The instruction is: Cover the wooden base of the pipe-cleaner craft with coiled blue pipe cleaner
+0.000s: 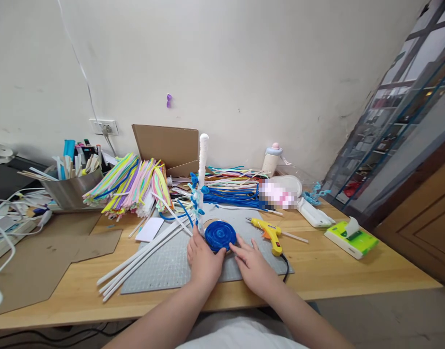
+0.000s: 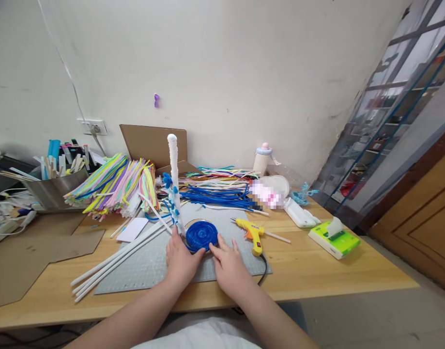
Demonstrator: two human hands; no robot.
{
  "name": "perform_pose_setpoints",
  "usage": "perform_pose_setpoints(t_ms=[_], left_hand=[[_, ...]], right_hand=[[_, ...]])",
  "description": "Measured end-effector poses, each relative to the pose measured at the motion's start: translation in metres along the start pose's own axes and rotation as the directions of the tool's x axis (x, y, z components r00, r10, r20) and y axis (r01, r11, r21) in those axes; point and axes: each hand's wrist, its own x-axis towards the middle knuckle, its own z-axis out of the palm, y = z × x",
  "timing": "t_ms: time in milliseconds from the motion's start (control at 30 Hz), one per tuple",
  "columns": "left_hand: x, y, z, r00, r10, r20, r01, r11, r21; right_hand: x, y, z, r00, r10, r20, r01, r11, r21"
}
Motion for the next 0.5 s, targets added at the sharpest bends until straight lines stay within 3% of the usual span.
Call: perform_pose_setpoints(t_ms=[233, 333, 400, 500], left_hand=[[0.003, -0.001, -0.004, 0.999, -0.013, 0.047, 0.016, 0.998, -0.068], [0.010, -0.007, -0.005, 0.998, -0.039, 0.055, 0.052, 0.967, -0.250], [0.017, -0.013, -0.007, 0.992, -0.114, 0.063, 0.130, 0.867, -0.482], [0.027, -0.023, -0.016, 0.969, -0.193, 0.154, 0.239, 0.580, -0.779]], right_hand=[[-0.011, -0.006, 0.015, 0.987, -0.161, -0.029, 0.158, 0.984, -0.085], [-0.011, -0.005, 0.018, 0.985, -0.175, -0.007, 0.173, 0.977, -0.122], [-0.011, -0.005, 0.017, 0.985, -0.171, 0.004, 0.170, 0.974, -0.147], [-0.011, -0.007, 0.015, 0.986, -0.166, 0.011, 0.165, 0.972, -0.164]])
